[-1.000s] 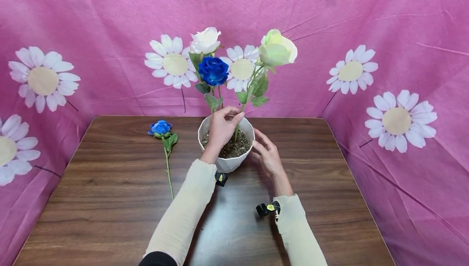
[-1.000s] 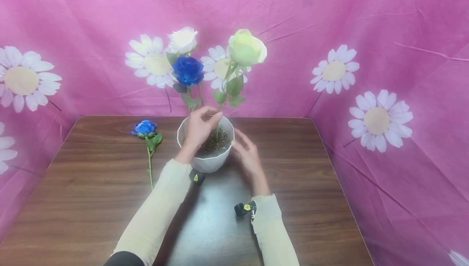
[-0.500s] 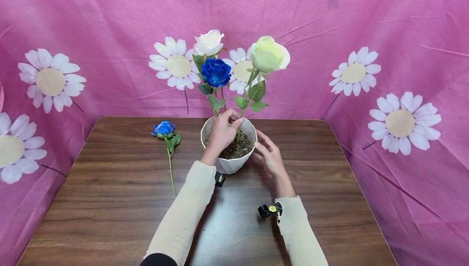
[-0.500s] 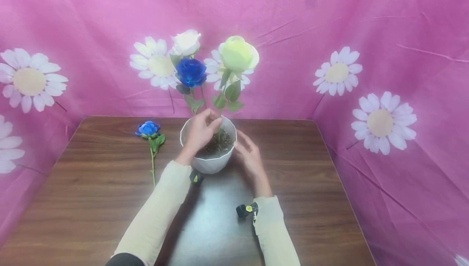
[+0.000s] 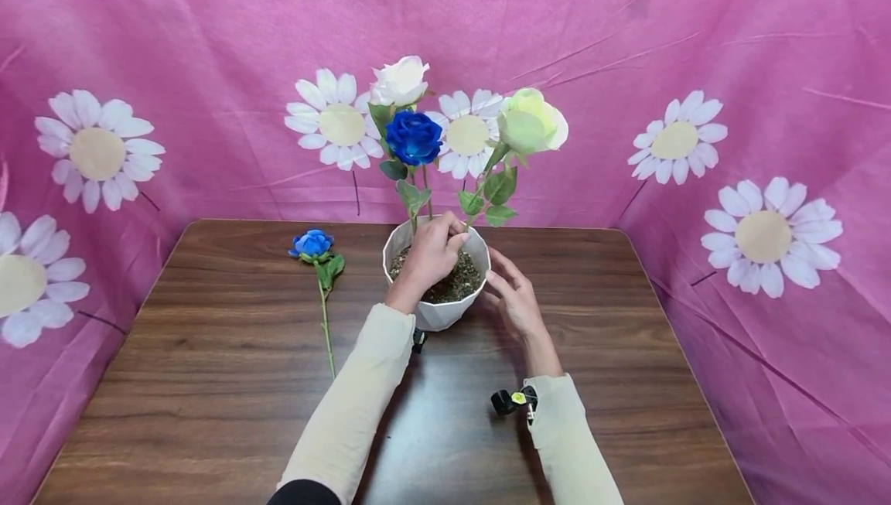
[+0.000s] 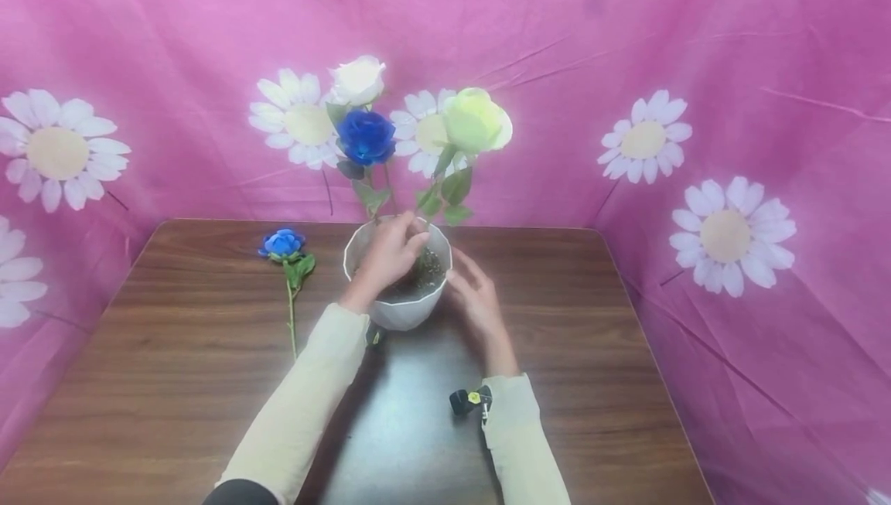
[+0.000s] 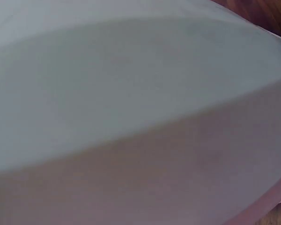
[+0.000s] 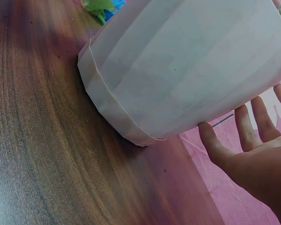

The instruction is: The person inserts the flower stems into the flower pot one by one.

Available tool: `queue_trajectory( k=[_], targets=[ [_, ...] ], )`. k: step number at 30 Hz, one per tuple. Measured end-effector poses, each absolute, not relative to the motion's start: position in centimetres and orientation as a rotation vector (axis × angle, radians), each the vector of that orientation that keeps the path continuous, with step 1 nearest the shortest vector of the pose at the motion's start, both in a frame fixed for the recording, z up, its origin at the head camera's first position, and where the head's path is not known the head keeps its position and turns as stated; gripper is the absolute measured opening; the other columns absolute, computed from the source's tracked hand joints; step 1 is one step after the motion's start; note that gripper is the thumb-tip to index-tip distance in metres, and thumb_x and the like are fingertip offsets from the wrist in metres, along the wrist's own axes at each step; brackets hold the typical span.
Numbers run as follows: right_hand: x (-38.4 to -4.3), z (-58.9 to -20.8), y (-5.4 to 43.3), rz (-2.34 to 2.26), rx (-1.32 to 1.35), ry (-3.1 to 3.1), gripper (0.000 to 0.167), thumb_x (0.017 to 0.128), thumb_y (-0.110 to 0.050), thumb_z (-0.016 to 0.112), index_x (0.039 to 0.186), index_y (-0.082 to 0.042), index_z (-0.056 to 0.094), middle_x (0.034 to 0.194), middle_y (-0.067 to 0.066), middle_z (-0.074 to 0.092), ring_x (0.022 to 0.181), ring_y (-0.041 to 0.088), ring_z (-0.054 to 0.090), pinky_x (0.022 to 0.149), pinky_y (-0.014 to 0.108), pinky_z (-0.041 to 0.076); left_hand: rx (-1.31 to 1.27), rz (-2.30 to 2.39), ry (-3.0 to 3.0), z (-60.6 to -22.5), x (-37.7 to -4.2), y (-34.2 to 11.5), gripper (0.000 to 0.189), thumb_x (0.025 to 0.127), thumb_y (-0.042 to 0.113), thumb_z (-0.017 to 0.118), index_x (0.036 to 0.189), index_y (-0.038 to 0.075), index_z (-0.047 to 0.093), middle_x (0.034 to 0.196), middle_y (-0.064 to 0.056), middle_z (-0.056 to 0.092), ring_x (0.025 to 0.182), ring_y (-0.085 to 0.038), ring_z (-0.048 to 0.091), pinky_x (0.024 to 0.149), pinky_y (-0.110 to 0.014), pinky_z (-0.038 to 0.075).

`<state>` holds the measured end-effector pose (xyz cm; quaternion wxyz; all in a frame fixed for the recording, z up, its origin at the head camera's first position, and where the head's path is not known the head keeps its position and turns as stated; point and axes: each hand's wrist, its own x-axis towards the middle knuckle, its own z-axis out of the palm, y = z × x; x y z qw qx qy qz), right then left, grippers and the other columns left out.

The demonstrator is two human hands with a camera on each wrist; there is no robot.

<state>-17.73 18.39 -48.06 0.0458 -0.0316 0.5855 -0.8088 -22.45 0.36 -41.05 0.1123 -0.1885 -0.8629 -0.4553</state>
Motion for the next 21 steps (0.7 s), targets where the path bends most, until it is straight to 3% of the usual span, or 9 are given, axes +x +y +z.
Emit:
queue_trajectory(
  k=[9, 17, 21],
  targets=[
    [-17.68, -47.97, 18.61, -2.469, -0.099, 1.776, 0.055, 0.102, -0.002, 0.05, 0.155, 0.003, 0.034, 0.152, 0.02, 0.04, 0.121, 0.02, 0.055, 0.098, 0.045, 0.052, -0.496, -1.339, -2.627, -40.77, -22.59, -0.01, 0.011, 0.097, 0.008, 0.068, 0.092, 0.002, 0.061, 0.089, -0.012, 0.068, 0.085, -0.028, 0.063, 0.081, -0.042, 0.053],
    [-17.78, -48.33, 18.76, -2.464, -0.089, 1.786, 0.053, 0.103, 0.0, 0.049, 0.154, 0.003, 0.034, 0.151, 0.018, 0.04, 0.119, 0.02, 0.057, 0.095, 0.04, 0.054, -0.606, -1.224, -2.636, -40.86, -22.54, 0.39, 0.013, 0.096, 0.007, 0.068, 0.09, 0.003, 0.057, 0.087, -0.012, 0.066, 0.087, -0.031, 0.064, 0.083, -0.044, 0.053],
    [-17.82, -48.16, 18.48, -2.465, -0.102, 1.789, 0.054, 0.102, -0.001, 0.049, 0.154, 0.004, 0.034, 0.151, 0.018, 0.041, 0.119, 0.02, 0.057, 0.097, 0.044, 0.053, -0.555, -1.216, -2.629, -40.82, -22.38, 0.16, 0.015, 0.095, 0.007, 0.069, 0.088, 0.003, 0.057, 0.086, -0.013, 0.065, 0.087, -0.032, 0.064, 0.082, -0.045, 0.053]
  ],
)
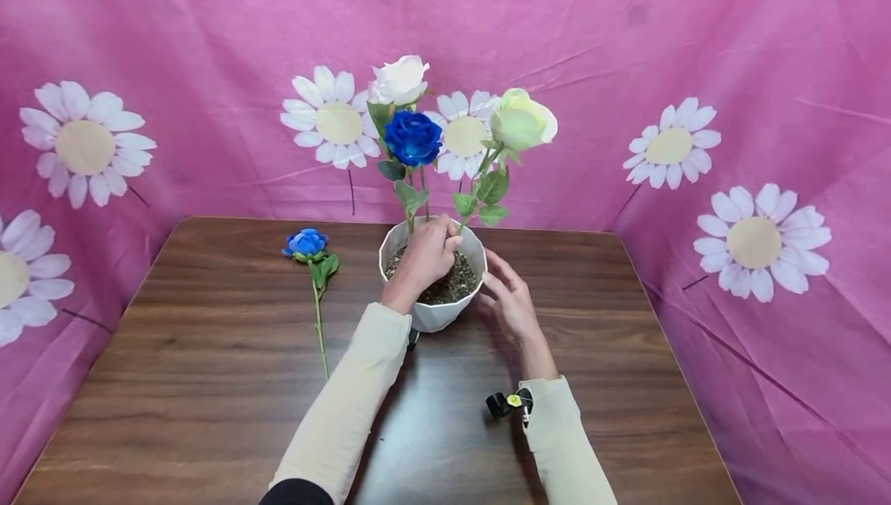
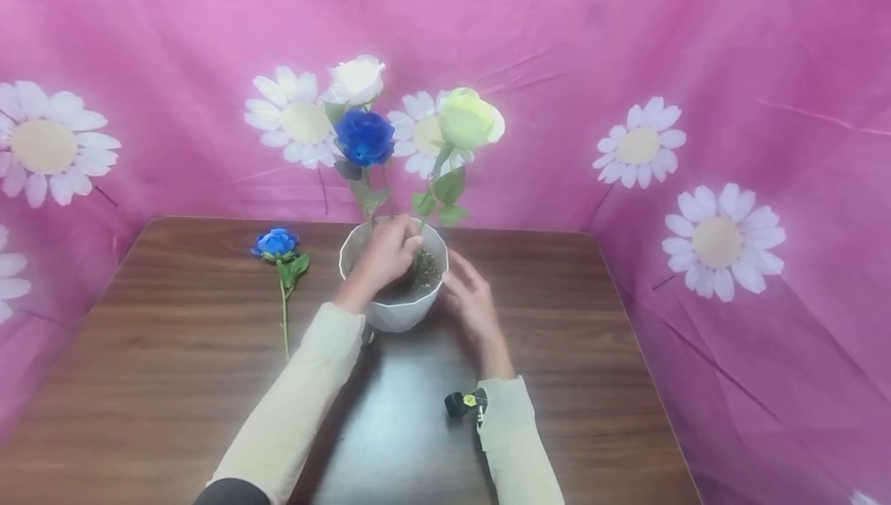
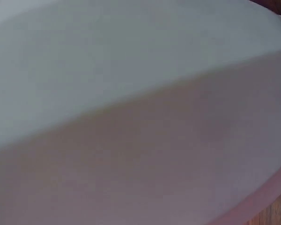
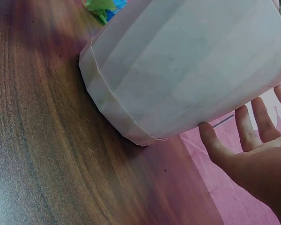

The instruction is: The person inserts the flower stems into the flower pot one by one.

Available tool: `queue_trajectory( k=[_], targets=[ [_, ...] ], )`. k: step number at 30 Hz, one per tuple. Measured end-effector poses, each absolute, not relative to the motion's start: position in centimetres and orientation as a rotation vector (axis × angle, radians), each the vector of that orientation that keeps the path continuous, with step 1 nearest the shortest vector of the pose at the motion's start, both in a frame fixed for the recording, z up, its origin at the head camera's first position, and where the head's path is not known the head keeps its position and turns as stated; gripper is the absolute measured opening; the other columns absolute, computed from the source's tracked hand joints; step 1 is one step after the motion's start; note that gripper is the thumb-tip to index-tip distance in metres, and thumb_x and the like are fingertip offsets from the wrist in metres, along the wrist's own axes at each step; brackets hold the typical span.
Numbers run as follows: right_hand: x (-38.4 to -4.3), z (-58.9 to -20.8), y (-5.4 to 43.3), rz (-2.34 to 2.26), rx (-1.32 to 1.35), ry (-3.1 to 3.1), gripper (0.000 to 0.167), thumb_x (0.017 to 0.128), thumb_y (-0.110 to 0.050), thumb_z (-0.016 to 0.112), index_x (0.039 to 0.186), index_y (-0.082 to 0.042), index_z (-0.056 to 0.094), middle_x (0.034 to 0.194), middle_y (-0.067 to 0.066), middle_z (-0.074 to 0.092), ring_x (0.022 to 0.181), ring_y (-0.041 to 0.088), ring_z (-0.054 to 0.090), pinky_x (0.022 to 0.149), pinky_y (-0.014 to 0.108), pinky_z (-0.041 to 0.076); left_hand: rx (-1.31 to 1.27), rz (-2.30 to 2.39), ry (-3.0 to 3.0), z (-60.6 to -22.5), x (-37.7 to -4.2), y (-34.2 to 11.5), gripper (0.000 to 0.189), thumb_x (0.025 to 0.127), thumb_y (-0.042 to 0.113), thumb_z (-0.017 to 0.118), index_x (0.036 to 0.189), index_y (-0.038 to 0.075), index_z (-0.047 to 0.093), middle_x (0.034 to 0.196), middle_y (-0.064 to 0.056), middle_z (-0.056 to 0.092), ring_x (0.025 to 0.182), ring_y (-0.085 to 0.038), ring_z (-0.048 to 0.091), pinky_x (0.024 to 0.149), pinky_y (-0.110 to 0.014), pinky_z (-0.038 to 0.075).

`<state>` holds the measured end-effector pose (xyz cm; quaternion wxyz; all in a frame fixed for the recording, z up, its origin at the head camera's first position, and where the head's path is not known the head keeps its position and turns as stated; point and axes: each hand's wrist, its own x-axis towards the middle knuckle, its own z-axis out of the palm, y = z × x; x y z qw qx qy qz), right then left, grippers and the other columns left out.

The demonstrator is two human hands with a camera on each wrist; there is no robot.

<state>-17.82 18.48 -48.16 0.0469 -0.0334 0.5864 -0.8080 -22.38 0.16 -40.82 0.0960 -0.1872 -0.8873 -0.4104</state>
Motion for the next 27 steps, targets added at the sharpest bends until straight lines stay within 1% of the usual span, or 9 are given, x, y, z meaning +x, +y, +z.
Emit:
queue_trajectory(
  k=[4, 6, 8, 11, 13, 17, 20, 22, 27],
  targets=[
    [-17.9, -48.0, 18.4, -2.478, -0.099, 1.787, 0.054, 0.102, -0.001, 0.049, 0.154, 0.003, 0.035, 0.15, 0.018, 0.042, 0.119, 0.02, 0.057, 0.098, 0.046, 0.052, -0.54, -1.24, -2.637, -40.6, -22.4, -0.1, 0.014, 0.097, 0.008, 0.068, 0.089, 0.003, 0.056, 0.086, -0.013, 0.065, 0.087, -0.031, 0.063, 0.081, -0.045, 0.053],
    [-17.9, -48.0, 18.4, -2.476, -0.089, 1.781, 0.054, 0.102, 0.0, 0.049, 0.154, 0.003, 0.035, 0.151, 0.018, 0.042, 0.119, 0.02, 0.057, 0.096, 0.043, 0.054, -0.537, -1.247, -2.653, -40.6, -22.4, -0.1, 0.014, 0.097, 0.008, 0.068, 0.09, 0.003, 0.056, 0.086, -0.012, 0.064, 0.087, -0.03, 0.063, 0.081, -0.044, 0.053],
    [-17.7, -48.2, 18.4, -2.471, -0.081, 1.779, 0.054, 0.102, 0.0, 0.049, 0.154, 0.002, 0.035, 0.151, 0.017, 0.041, 0.119, 0.02, 0.057, 0.097, 0.044, 0.054, -0.529, -1.252, -2.67, -40.7, -22.3, -0.2, 0.015, 0.098, 0.008, 0.067, 0.089, 0.003, 0.056, 0.086, -0.012, 0.064, 0.086, -0.03, 0.062, 0.08, -0.044, 0.053],
    [-17.5, -48.6, 18.4, -2.456, -0.108, 1.809, 0.055, 0.102, -0.006, 0.054, 0.153, 0.001, 0.037, 0.15, 0.018, 0.042, 0.12, 0.021, 0.057, 0.098, 0.046, 0.052, -0.527, -1.251, -2.672, -41.1, -22.1, -0.4, 0.014, 0.097, 0.007, 0.067, 0.089, 0.004, 0.056, 0.086, -0.011, 0.063, 0.085, -0.03, 0.062, 0.08, -0.044, 0.053],
    [-17.5, -49.3, 18.6, -2.466, -0.176, 1.805, 0.055, 0.1, -0.01, 0.059, 0.152, -0.001, 0.041, 0.149, 0.016, 0.045, 0.12, 0.023, 0.057, 0.098, 0.049, 0.051, -0.523, -1.253, -2.665, -41.2, -22.0, -0.5, 0.015, 0.097, 0.007, 0.067, 0.089, 0.004, 0.055, 0.085, -0.011, 0.063, 0.085, -0.03, 0.062, 0.079, -0.044, 0.053],
    [-17.7, -49.4, 18.5, -2.468, -0.259, 1.825, 0.058, 0.098, -0.023, 0.067, 0.15, -0.007, 0.047, 0.146, 0.012, 0.048, 0.12, 0.023, 0.056, 0.097, 0.047, 0.051, -0.525, -1.247, -2.641, -41.2, -22.2, -0.8, 0.014, 0.097, 0.007, 0.068, 0.09, 0.004, 0.057, 0.086, -0.012, 0.065, 0.085, -0.03, 0.062, 0.079, -0.044, 0.052],
    [-17.5, -48.8, 18.2, -2.46, -0.241, 1.853, 0.061, 0.097, -0.027, 0.069, 0.15, -0.007, 0.047, 0.145, 0.01, 0.049, 0.12, 0.021, 0.056, 0.097, 0.047, 0.05, -0.524, -1.247, -2.635, -40.9, -22.3, -0.9, 0.013, 0.096, 0.01, 0.07, 0.093, 0.004, 0.058, 0.088, -0.011, 0.067, 0.085, -0.028, 0.063, 0.078, -0.043, 0.052],
    [-17.6, -48.7, 18.3, -2.458, -0.24, 1.858, 0.06, 0.098, -0.025, 0.067, 0.151, -0.006, 0.046, 0.145, 0.011, 0.049, 0.12, 0.021, 0.057, 0.098, 0.048, 0.05, -0.521, -1.264, -2.643, -40.7, -22.2, -1.0, 0.013, 0.096, 0.011, 0.071, 0.095, 0.005, 0.059, 0.09, -0.01, 0.068, 0.085, -0.026, 0.064, 0.078, -0.04, 0.053],
    [-17.7, -48.6, 18.3, -2.46, -0.187, 1.834, 0.056, 0.101, -0.01, 0.059, 0.152, 0.001, 0.04, 0.148, 0.016, 0.045, 0.121, 0.023, 0.057, 0.101, 0.05, 0.049, -0.518, -1.333, -2.667, -40.3, -21.6, -1.2, 0.018, 0.093, 0.011, 0.075, 0.105, 0.003, 0.063, 0.096, -0.009, 0.071, 0.089, -0.022, 0.067, 0.081, -0.035, 0.055]
  ],
)
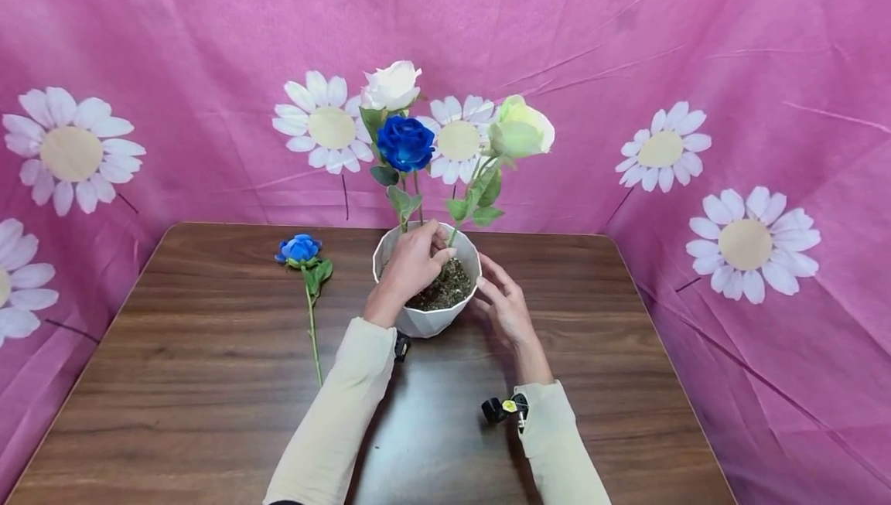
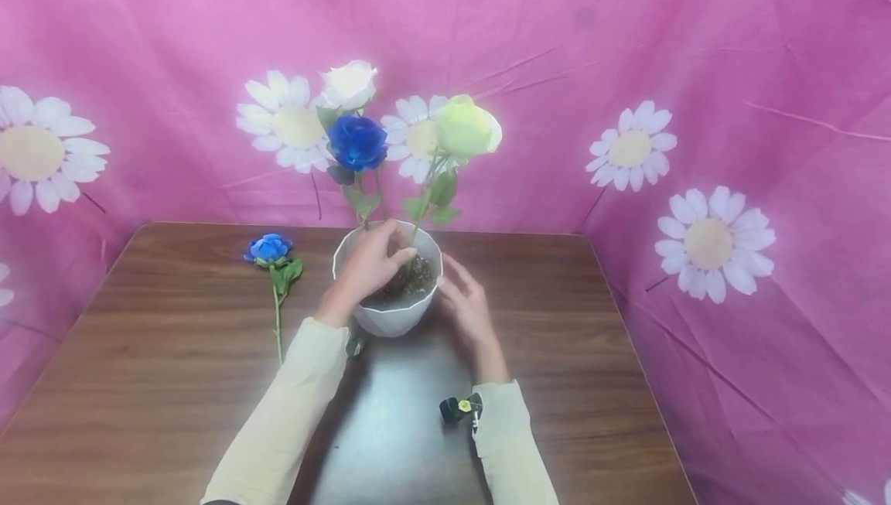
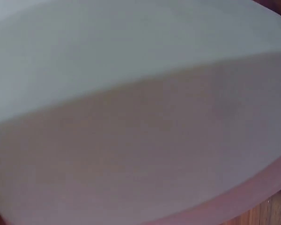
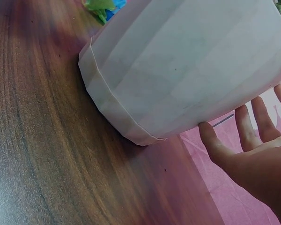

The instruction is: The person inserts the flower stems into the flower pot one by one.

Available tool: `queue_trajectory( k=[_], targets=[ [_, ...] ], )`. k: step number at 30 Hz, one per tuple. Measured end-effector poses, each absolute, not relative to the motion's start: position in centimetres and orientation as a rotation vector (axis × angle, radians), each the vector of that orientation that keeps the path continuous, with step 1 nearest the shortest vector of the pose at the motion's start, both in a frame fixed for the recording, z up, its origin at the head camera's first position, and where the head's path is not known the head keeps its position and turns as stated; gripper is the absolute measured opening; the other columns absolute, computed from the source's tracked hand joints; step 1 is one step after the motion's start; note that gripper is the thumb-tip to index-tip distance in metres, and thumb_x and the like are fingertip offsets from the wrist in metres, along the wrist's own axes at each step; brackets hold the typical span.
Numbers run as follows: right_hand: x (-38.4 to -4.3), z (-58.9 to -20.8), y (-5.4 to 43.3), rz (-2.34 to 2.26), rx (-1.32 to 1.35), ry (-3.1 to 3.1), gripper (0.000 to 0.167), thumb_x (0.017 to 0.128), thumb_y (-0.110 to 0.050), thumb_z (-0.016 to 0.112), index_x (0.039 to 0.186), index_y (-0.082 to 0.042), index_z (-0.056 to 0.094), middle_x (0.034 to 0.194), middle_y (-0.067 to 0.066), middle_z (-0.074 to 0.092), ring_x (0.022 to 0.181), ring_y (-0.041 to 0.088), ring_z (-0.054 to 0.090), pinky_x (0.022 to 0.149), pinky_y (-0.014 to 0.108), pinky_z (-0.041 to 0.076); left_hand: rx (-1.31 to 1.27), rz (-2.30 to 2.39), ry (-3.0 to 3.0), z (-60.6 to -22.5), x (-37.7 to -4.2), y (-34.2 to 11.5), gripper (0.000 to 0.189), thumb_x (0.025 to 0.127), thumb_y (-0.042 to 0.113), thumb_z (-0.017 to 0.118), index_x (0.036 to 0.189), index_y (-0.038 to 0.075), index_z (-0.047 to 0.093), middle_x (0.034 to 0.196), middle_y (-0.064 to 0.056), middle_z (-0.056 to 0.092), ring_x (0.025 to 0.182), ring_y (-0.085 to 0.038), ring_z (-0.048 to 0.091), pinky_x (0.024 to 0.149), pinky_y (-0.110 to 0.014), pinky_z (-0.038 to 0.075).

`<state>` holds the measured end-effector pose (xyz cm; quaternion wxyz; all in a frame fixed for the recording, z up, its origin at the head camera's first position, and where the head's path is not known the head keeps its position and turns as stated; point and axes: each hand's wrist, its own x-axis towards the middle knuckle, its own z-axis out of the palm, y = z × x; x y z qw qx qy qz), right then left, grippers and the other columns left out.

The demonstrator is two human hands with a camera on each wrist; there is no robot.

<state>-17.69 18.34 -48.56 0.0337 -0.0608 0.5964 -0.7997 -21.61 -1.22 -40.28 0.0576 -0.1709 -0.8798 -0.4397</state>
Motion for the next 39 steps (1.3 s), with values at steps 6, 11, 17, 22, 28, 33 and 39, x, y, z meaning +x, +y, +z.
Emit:
queue_trajectory(
  k=[6, 11, 17, 22, 28, 33, 39],
  targets=[
    [-17.5, -47.9, 18.0, -2.473, -0.108, 1.792, 0.055, 0.102, -0.001, 0.05, 0.154, 0.004, 0.034, 0.153, 0.021, 0.039, 0.121, 0.024, 0.056, 0.102, 0.048, 0.05, -0.485, -1.353, -2.605, -40.1, -20.9, -2.1, 0.023, 0.092, 0.012, 0.076, 0.109, 0.001, 0.066, 0.094, -0.007, 0.072, 0.087, -0.022, 0.067, 0.081, -0.037, 0.054],
    [-17.5, -47.8, 18.0, -2.474, -0.067, 1.801, 0.054, 0.101, 0.001, 0.05, 0.153, 0.004, 0.036, 0.15, 0.021, 0.042, 0.118, 0.022, 0.057, 0.1, 0.045, 0.051, -0.504, -1.426, -2.519, -40.4, -20.6, -3.3, 0.018, 0.091, 0.009, 0.076, 0.104, 0.0, 0.067, 0.091, -0.008, 0.07, 0.085, -0.022, 0.066, 0.081, -0.037, 0.054],
    [-17.5, -48.0, 18.1, -2.482, -0.083, 1.802, 0.054, 0.101, -0.001, 0.052, 0.153, 0.003, 0.037, 0.147, 0.019, 0.045, 0.116, 0.023, 0.059, 0.099, 0.045, 0.052, -0.456, -1.681, -2.423, -40.3, -20.1, -5.2, 0.015, 0.092, 0.007, 0.074, 0.103, 0.0, 0.066, 0.094, -0.011, 0.071, 0.088, -0.025, 0.068, 0.083, -0.039, 0.056],
    [-17.5, -48.0, 18.0, -2.493, -0.079, 1.792, 0.054, 0.101, -0.002, 0.051, 0.153, 0.002, 0.037, 0.146, 0.018, 0.046, 0.114, 0.022, 0.06, 0.098, 0.045, 0.053, -0.386, -1.863, -2.325, -40.5, -19.9, -7.0, 0.016, 0.094, 0.005, 0.072, 0.106, -0.003, 0.065, 0.096, -0.016, 0.07, 0.087, -0.026, 0.068, 0.077, -0.029, 0.057],
    [-17.4, -48.0, 18.0, -2.492, -0.076, 1.794, 0.054, 0.101, -0.001, 0.051, 0.153, 0.002, 0.037, 0.147, 0.018, 0.045, 0.119, 0.024, 0.057, 0.102, 0.051, 0.049, -0.327, -1.992, -2.214, -41.1, -19.8, -8.7, 0.022, 0.094, 0.001, 0.07, 0.112, -0.009, 0.061, 0.1, -0.023, 0.068, 0.086, -0.032, 0.068, 0.077, -0.025, 0.058],
    [-17.5, -48.0, 18.0, -2.496, -0.079, 1.79, 0.054, 0.101, -0.001, 0.05, 0.154, 0.003, 0.036, 0.149, 0.019, 0.044, 0.12, 0.025, 0.056, 0.102, 0.052, 0.049, -0.277, -2.042, -2.154, -41.8, -19.6, -10.1, 0.022, 0.094, -0.002, 0.068, 0.114, -0.009, 0.059, 0.1, -0.024, 0.067, 0.081, -0.022, 0.071, 0.075, -0.029, 0.06],
    [-17.5, -48.1, 18.1, -2.493, -0.089, 1.787, 0.055, 0.102, -0.001, 0.05, 0.154, 0.003, 0.035, 0.15, 0.019, 0.043, 0.119, 0.022, 0.057, 0.103, 0.052, 0.048, -0.18, -2.122, -2.063, -42.8, -19.4, -12.1, 0.022, 0.095, -0.007, 0.065, 0.114, -0.013, 0.055, 0.1, -0.031, 0.064, 0.077, -0.012, 0.07, 0.078, -0.041, 0.061]
  ],
)
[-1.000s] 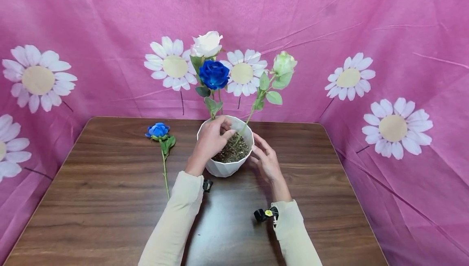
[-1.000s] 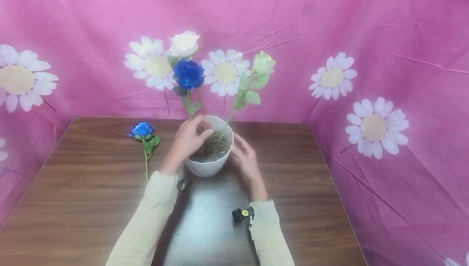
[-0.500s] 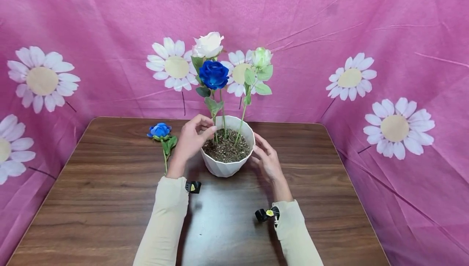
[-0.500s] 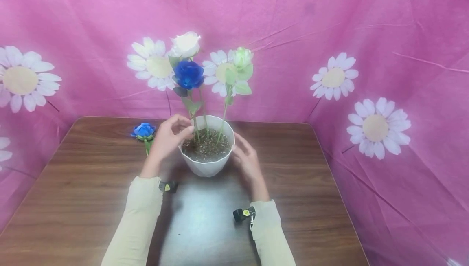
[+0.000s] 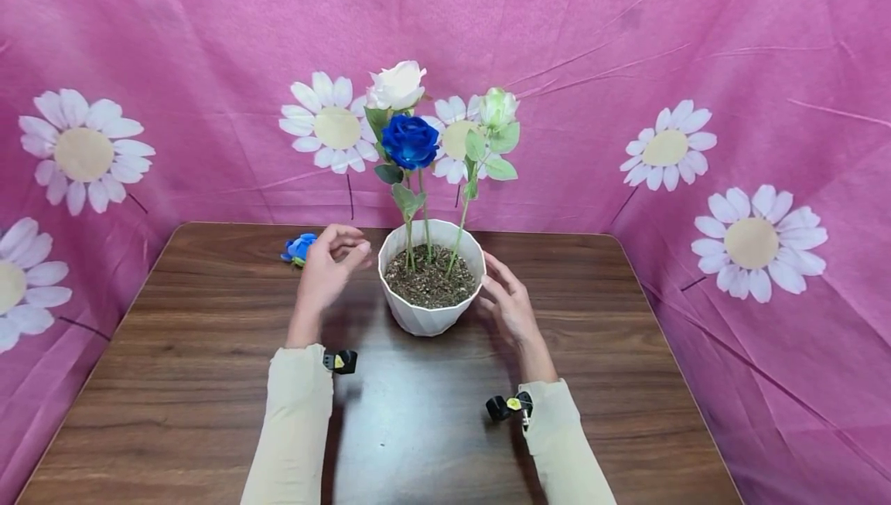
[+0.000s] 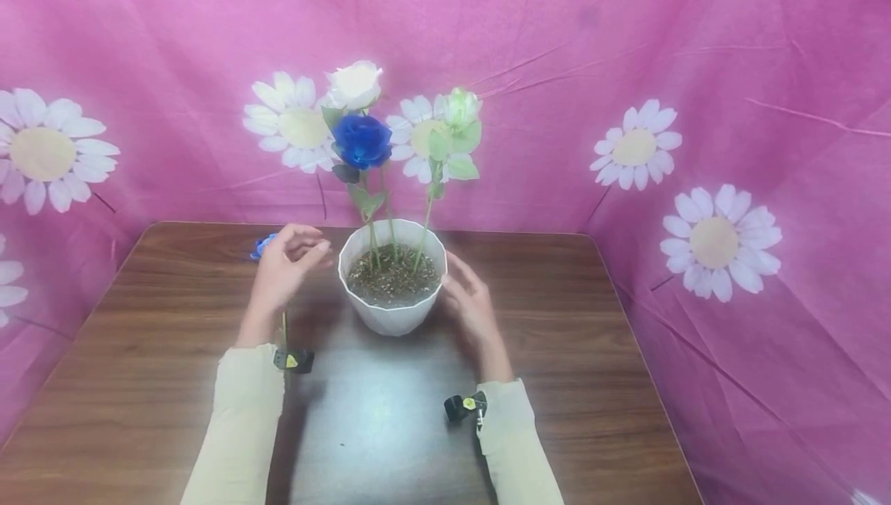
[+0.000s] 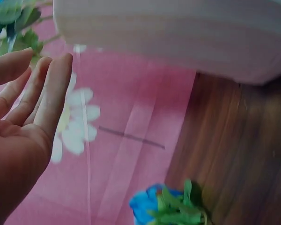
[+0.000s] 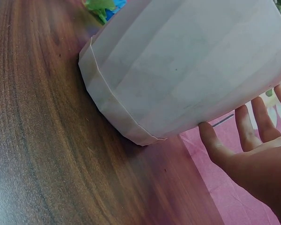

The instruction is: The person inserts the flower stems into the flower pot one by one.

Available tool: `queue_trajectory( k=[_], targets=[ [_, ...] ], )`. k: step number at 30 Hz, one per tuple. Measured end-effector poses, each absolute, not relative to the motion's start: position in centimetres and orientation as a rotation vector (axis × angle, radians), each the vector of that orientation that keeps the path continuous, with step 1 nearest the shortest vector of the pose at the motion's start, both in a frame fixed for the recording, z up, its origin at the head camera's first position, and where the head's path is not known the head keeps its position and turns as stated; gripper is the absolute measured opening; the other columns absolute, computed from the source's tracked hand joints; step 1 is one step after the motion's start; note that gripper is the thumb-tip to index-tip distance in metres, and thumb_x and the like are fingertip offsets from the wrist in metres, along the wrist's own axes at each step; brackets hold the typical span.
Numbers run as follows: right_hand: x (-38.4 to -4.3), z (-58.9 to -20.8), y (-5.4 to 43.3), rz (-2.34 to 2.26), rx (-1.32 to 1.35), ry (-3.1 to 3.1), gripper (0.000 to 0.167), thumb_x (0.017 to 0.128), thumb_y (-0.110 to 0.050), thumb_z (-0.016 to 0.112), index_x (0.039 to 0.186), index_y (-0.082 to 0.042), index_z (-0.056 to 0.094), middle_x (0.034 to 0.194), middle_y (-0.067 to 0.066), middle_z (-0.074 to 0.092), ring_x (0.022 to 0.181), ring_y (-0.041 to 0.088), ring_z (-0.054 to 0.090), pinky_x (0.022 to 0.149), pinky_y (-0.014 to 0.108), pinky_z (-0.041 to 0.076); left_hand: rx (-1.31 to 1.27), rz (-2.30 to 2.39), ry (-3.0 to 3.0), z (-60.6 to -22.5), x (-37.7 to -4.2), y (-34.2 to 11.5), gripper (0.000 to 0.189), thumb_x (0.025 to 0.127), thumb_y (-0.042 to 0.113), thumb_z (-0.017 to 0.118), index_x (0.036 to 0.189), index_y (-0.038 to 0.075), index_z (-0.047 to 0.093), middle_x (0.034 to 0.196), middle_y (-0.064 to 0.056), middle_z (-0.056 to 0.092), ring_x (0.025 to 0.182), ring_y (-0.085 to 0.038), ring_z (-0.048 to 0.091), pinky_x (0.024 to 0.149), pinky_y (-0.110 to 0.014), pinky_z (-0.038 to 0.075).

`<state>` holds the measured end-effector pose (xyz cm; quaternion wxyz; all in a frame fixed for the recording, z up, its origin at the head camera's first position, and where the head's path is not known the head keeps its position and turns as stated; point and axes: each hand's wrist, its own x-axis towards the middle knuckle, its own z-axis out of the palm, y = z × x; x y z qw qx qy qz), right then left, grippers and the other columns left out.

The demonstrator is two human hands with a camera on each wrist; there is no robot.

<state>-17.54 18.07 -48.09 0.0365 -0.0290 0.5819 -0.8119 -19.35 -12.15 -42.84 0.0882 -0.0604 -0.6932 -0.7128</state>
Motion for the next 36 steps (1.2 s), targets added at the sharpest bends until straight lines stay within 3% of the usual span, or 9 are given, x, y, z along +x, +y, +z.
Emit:
queue_trajectory(
  k=[4, 11, 17, 25, 36],
  targets=[
    [-17.6, -48.2, 18.2, -2.492, -0.099, 1.785, 0.054, 0.102, -0.001, 0.05, 0.154, 0.003, 0.035, 0.15, 0.019, 0.042, 0.12, 0.021, 0.057, 0.103, 0.053, 0.047, -0.065, -2.126, -2.063, -43.5, -19.0, -13.5, 0.024, 0.096, -0.005, 0.064, 0.115, -0.014, 0.054, 0.101, -0.029, 0.065, 0.077, -0.009, 0.07, 0.077, -0.04, 0.062],
    [-17.7, -48.3, 18.1, -2.487, -0.095, 1.782, 0.054, 0.102, -0.001, 0.05, 0.154, 0.002, 0.036, 0.149, 0.019, 0.044, 0.117, 0.022, 0.058, 0.101, 0.051, 0.049, 0.166, -2.166, -2.083, -45.4, -18.1, -16.1, 0.025, 0.098, -0.002, 0.063, 0.118, -0.012, 0.052, 0.092, 0.003, 0.068, 0.08, -0.006, 0.069, 0.077, -0.034, 0.062],
    [-17.7, -48.3, 18.2, -2.491, -0.096, 1.781, 0.054, 0.102, -0.001, 0.05, 0.154, 0.002, 0.036, 0.149, 0.019, 0.044, 0.12, 0.022, 0.056, 0.102, 0.052, 0.048, 0.366, -2.18, -2.097, -47.2, -17.3, -17.9, 0.026, 0.096, -0.003, 0.064, 0.117, -0.012, 0.051, 0.088, 0.004, 0.067, 0.075, -0.005, 0.067, 0.07, -0.029, 0.062],
    [-17.7, -48.3, 18.1, -2.478, -0.105, 1.785, 0.054, 0.102, 0.0, 0.05, 0.154, 0.003, 0.035, 0.15, 0.019, 0.043, 0.119, 0.021, 0.057, 0.101, 0.049, 0.049, 0.589, -2.204, -2.189, -49.8, -16.3, -19.4, 0.033, 0.098, -0.001, 0.063, 0.126, -0.011, 0.048, 0.09, 0.002, 0.067, 0.075, -0.005, 0.066, 0.07, -0.027, 0.061],
    [-17.7, -48.2, 18.1, -2.491, -0.108, 1.782, 0.054, 0.102, 0.001, 0.048, 0.154, 0.003, 0.035, 0.15, 0.02, 0.043, 0.121, 0.023, 0.056, 0.103, 0.055, 0.046, 0.636, -2.242, -2.326, -51.4, -15.5, -19.8, 0.038, 0.095, -0.003, 0.066, 0.126, -0.01, 0.046, 0.086, 0.006, 0.066, 0.074, -0.002, 0.064, 0.067, -0.022, 0.059]
  ],
)
